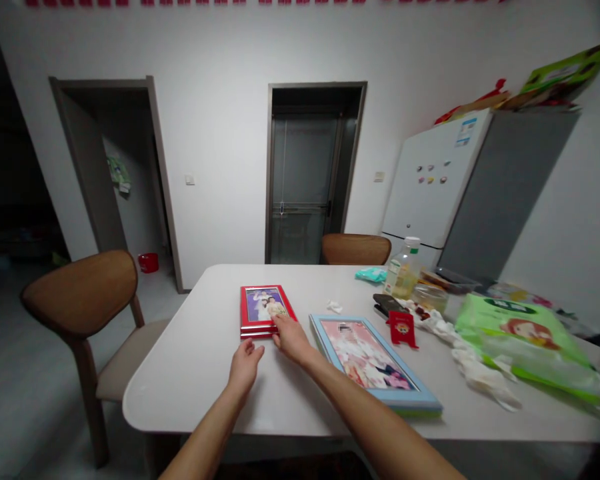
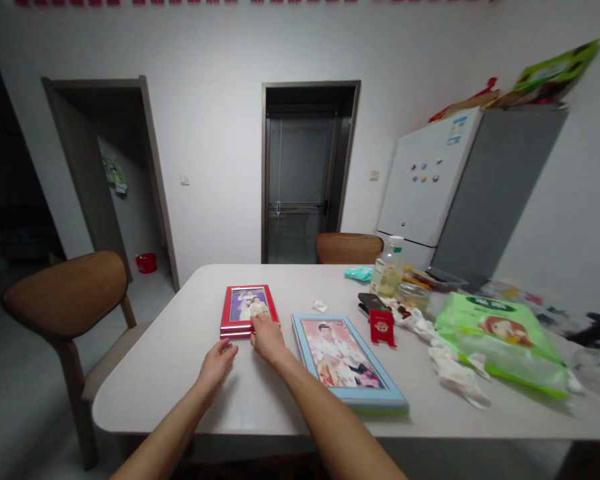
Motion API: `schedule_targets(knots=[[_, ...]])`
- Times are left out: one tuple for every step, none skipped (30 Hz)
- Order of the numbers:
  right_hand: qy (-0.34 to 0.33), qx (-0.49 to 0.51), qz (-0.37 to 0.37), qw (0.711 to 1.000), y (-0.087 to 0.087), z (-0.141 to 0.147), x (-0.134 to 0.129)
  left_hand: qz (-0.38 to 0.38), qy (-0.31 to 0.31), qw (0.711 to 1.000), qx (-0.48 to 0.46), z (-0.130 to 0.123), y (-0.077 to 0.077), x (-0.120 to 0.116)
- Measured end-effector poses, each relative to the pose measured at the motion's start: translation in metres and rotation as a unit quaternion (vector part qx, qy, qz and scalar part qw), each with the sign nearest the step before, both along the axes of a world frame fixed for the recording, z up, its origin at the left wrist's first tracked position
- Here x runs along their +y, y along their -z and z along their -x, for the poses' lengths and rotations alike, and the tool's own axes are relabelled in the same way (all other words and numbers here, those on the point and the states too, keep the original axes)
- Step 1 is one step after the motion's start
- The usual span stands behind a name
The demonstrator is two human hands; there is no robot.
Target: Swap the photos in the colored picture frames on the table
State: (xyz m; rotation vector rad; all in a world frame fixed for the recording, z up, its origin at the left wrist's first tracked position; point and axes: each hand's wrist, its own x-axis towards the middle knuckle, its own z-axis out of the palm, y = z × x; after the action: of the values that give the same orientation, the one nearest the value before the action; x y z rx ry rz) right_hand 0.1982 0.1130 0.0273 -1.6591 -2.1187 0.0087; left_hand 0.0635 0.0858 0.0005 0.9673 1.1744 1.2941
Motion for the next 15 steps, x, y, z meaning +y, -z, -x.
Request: schedule_targets(knots=[[-0.002, -0.007, -0.003, 1.000, 0.001, 0.006, 0.006, 0.010, -0.004, 1.000, -0.013, 0.003, 0.001, 0.001], [-0.003, -0.014, -0.006, 1.000, 0.002, 0.009, 0.010, 0.020, -0.005, 0.999, -0.024, 0.005, 0.002, 0.001], [-0.004, -0.021, -0.009, 1.000, 0.003, 0.012, 0.013, 0.031, -0.006, 0.999, -0.035, 0.007, 0.003, 0.000], [-0.006, -0.027, -0.012, 1.000, 0.003, 0.013, 0.014, 0.040, -0.007, 0.998, -0.049, 0.008, 0.003, -0.001], [-0.010, -0.033, -0.014, 0.999, 0.004, 0.013, 0.013, 0.049, -0.008, 0.997, -0.064, 0.008, 0.003, -0.002], [-0.017, -0.038, -0.016, 0.999, 0.004, 0.014, 0.011, 0.057, -0.009, 0.995, -0.080, 0.009, 0.003, -0.003], [-0.026, -0.043, -0.018, 0.999, 0.004, 0.014, 0.007, 0.064, -0.010, 0.993, -0.098, 0.009, 0.002, -0.004], [-0.036, -0.048, -0.019, 0.998, 0.004, 0.015, 0.002, 0.070, -0.009, 0.991, -0.115, 0.009, 0.001, -0.005], [-0.045, -0.052, -0.020, 0.997, 0.004, 0.016, -0.004, 0.074, -0.007, 0.989, -0.132, 0.008, 0.000, -0.006], [-0.055, -0.055, -0.021, 0.997, 0.004, 0.018, -0.011, 0.075, -0.005, 0.986, -0.147, 0.007, -0.001, -0.008], [-0.066, -0.055, -0.022, 0.996, 0.004, 0.020, -0.019, 0.074, -0.003, 0.984, -0.162, 0.005, -0.002, -0.010], [-0.078, -0.053, -0.024, 0.995, 0.004, 0.022, -0.027, 0.069, -0.004, 0.982, -0.175, 0.003, -0.003, -0.013], [-0.091, -0.047, -0.025, 0.994, 0.005, 0.024, -0.035, 0.061, -0.009, 0.981, -0.186, 0.001, -0.004, -0.016], [-0.106, -0.037, -0.022, 0.993, 0.005, 0.026, -0.043, 0.049, -0.017, 0.980, -0.194, -0.001, -0.005, -0.020], [-0.120, -0.021, -0.017, 0.992, 0.004, 0.028, -0.049, 0.036, -0.027, 0.979, -0.200, -0.003, -0.006, -0.024]])
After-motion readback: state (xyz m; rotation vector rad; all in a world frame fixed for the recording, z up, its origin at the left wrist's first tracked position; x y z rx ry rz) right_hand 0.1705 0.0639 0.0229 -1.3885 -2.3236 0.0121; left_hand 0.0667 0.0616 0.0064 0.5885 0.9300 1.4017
